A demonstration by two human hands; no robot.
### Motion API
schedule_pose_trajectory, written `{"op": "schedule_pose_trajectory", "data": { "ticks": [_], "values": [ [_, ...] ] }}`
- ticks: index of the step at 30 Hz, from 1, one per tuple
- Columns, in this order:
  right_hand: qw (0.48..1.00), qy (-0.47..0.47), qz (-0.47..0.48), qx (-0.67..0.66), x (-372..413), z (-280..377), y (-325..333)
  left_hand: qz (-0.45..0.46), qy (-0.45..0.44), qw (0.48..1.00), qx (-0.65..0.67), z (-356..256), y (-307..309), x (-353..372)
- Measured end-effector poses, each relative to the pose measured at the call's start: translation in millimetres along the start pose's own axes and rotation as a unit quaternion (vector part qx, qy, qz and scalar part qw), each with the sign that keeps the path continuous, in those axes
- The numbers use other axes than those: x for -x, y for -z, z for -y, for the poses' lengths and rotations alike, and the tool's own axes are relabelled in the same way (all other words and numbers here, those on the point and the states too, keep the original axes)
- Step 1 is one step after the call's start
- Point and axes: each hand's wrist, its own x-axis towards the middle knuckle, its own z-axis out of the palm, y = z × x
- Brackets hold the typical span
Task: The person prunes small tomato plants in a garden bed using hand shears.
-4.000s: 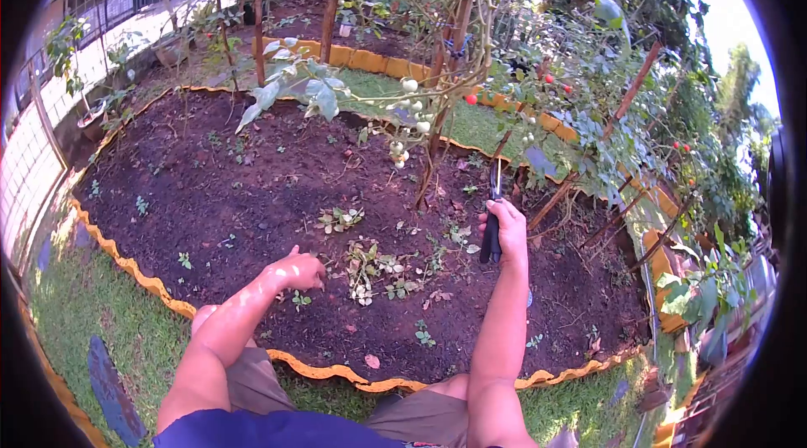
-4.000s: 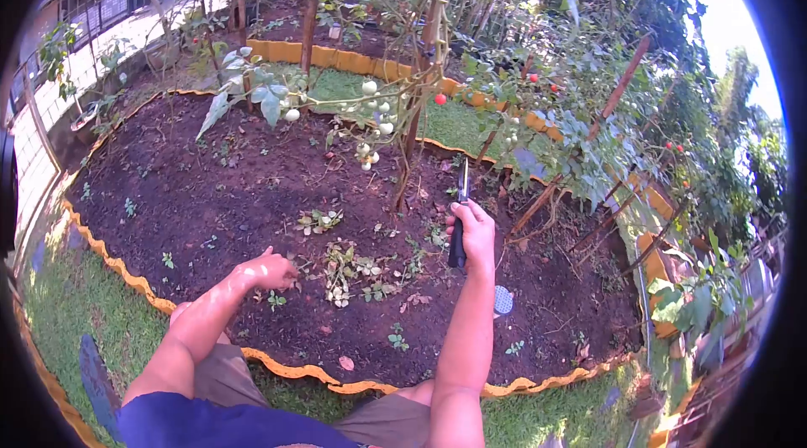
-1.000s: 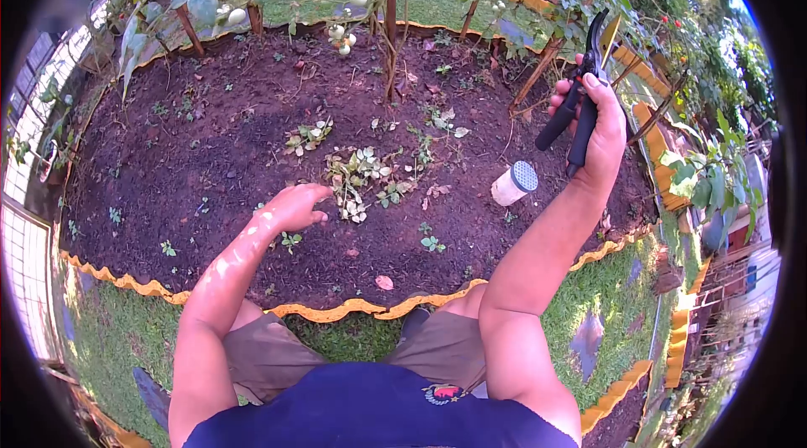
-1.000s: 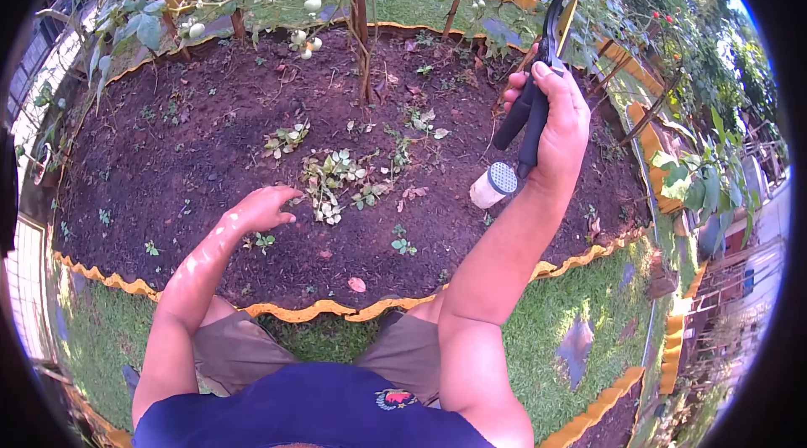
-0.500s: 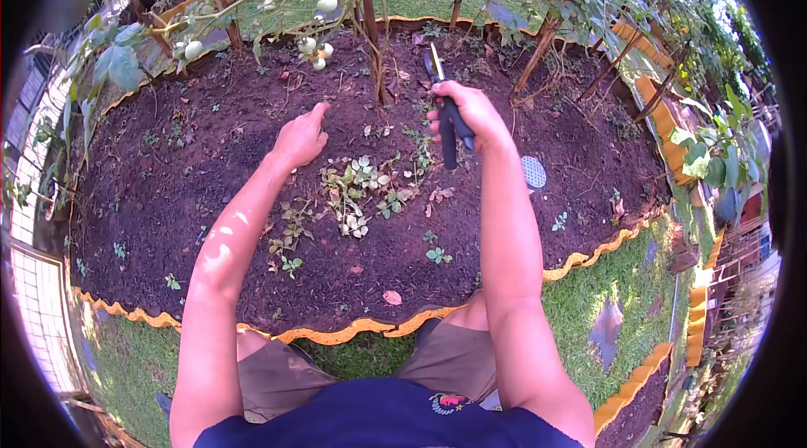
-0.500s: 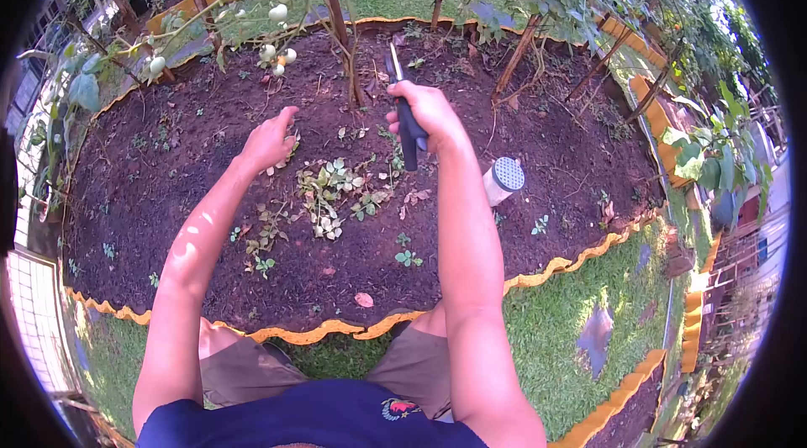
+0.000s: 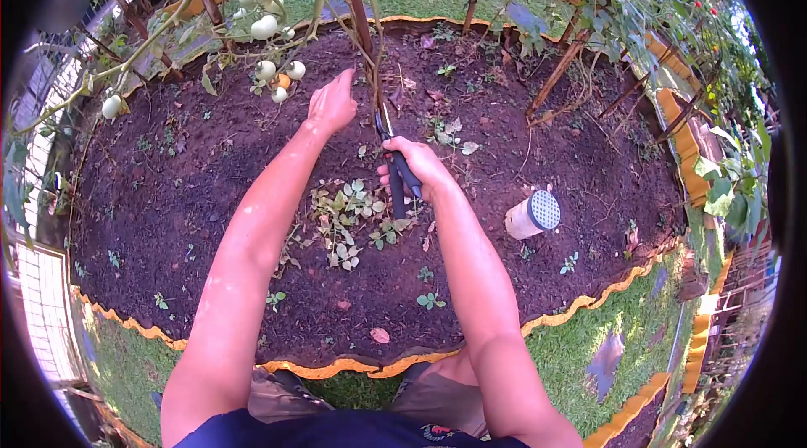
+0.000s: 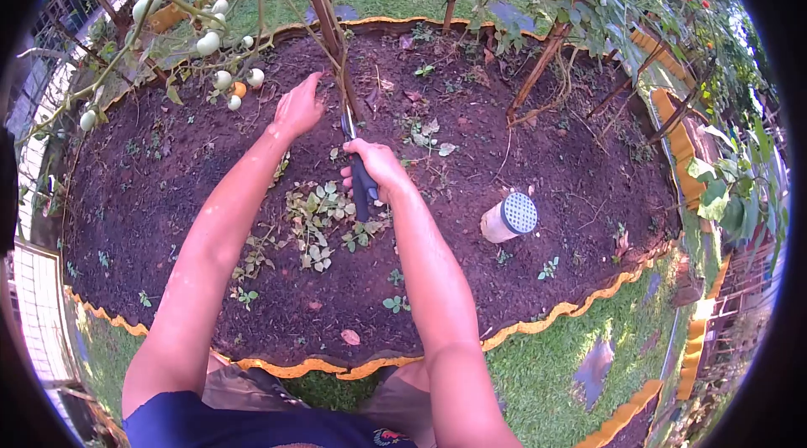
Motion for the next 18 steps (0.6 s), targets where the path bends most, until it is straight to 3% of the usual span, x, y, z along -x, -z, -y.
{"op": "schedule_pose_trajectory", "data": {
  "ticks": [6, 9, 18],
  "values": [
    [0.996, -0.013, 0.041, -0.077, -58.1, 7.3, -15.7, -0.067, -0.033, 0.993, 0.09, 15.6, -0.8, -2.5],
    [0.995, -0.009, 0.036, -0.095, -76.0, 14.0, -25.4, -0.047, -0.036, 0.991, 0.116, 12.6, 4.0, -16.8],
    [0.989, 0.045, -0.013, -0.141, -89.1, 14.2, -40.3, -0.144, -0.095, 0.981, 0.093, 17.6, -13.5, -33.5]
  ]
}}
